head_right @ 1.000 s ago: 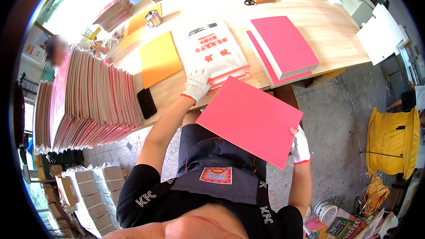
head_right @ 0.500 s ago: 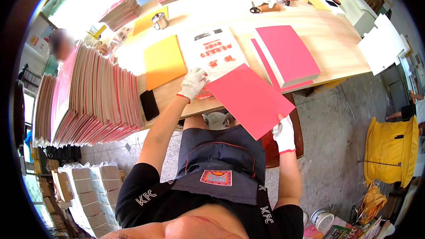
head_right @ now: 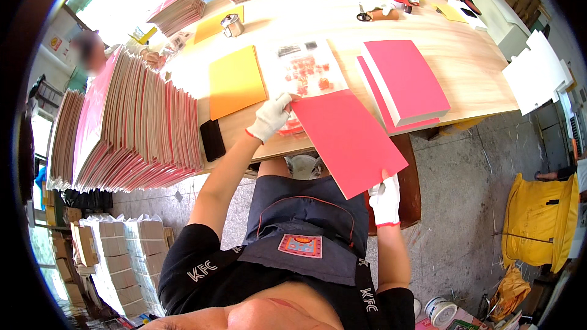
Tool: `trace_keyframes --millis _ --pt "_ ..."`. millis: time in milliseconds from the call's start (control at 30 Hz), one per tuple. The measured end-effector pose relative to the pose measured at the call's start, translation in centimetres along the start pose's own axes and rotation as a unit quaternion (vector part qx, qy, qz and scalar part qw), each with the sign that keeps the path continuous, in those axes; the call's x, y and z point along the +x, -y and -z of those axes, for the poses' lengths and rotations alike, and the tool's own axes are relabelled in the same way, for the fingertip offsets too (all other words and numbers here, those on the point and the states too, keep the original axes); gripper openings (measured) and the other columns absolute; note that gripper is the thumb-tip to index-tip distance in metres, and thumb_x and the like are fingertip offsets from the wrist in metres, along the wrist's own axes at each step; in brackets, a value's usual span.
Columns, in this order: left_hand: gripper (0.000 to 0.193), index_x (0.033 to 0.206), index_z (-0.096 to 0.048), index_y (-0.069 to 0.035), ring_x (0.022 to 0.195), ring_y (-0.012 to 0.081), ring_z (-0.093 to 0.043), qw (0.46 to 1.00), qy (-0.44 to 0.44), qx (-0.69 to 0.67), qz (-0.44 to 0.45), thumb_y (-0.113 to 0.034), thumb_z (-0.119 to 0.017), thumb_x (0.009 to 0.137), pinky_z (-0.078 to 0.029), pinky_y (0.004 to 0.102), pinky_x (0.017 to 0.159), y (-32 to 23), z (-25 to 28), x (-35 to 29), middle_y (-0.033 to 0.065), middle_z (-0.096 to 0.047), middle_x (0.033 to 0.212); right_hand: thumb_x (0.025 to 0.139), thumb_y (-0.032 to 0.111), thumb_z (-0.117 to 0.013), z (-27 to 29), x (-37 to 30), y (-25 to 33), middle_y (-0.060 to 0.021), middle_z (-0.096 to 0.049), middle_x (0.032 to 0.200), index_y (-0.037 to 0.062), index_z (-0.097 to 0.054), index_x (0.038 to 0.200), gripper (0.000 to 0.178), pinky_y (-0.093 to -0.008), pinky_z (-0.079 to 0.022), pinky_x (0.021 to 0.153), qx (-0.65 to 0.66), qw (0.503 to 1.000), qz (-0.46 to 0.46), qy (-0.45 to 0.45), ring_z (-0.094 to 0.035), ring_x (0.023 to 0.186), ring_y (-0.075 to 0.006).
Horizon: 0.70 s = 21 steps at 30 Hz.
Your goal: The person, wearing gloves, organizes and stacks colored paper folders on a wooden table, placing them into a plastic bag and then into a cardboard box.
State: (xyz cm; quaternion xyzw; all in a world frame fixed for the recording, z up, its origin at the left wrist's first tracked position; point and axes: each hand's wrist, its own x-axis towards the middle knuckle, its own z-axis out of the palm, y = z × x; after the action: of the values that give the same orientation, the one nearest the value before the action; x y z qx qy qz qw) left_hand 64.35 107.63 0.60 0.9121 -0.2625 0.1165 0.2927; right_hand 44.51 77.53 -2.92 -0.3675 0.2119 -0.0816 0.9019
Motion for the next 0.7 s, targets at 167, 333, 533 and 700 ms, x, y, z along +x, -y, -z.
trace_keyframes --millis 167,333,533,700 --pt "0.04 0.125 -0.052 -0.012 0.082 0.0257 -0.058 0.923 -0.211 -0.309 0.092 -0.005 -0.056 0.085 -0.052 0.0346 0.073 -4.2 -4.9 -4.8 0.0062 -0.059 0.095 0.096 0.017 -0.05 -0.9 -3.3 0.1 -0.0023 -0.056 0.073 0.0056 -0.046 0.125 0.031 -0.0226 -0.036 0.04 -0.008 0.999 0.012 0.043 -0.047 0.048 -0.0094" --pt "0.05 0.136 -0.039 -0.007 0.09 0.0186 -0.06 0.613 -0.172 -0.683 0.358 -0.017 -0.058 0.09 -0.053 0.0312 0.076 -7.6 -11.7 -5.1 0.0057 -0.059 0.107 0.095 0.015 -0.053 -1.2 -6.9 0.3 -0.0018 -0.06 0.091 0.0076 -0.047 0.124 0.031 -0.0208 -0.041 0.047 -0.019 0.999 -0.026 0.035 -0.054 0.061 -0.0075" --pt "0.042 0.13 -0.045 -0.006 0.089 0.0188 -0.062 0.513 -0.04 -0.745 0.425 -0.014 -0.055 0.09 -0.053 0.0311 0.077 -8.6 -18.0 -7.2 0.0069 -0.061 0.107 0.097 0.016 -0.049 -0.1 -8.0 -0.5 -0.0048 -0.061 0.089 0.0076 -0.047 0.124 0.028 -0.0243 -0.047 0.05 -0.112 0.99 -0.076 0.05 -0.057 0.061 -0.0107" --pt "0.036 0.125 -0.05 -0.005 0.089 0.019 -0.063 0.588 0.005 -0.67 0.453 -0.012 -0.054 0.09 -0.054 0.0311 0.077 -9.3 -19.3 -14.4 0.0079 -0.062 0.107 0.096 0.014 -0.052 1.5 -6.2 -6.2 -0.0074 -0.06 0.103 0.0079 -0.046 0.129 0.035 -0.0324 -0.055 0.063 -0.062 0.983 -0.173 -0.003 -0.063 0.073 -0.0183"
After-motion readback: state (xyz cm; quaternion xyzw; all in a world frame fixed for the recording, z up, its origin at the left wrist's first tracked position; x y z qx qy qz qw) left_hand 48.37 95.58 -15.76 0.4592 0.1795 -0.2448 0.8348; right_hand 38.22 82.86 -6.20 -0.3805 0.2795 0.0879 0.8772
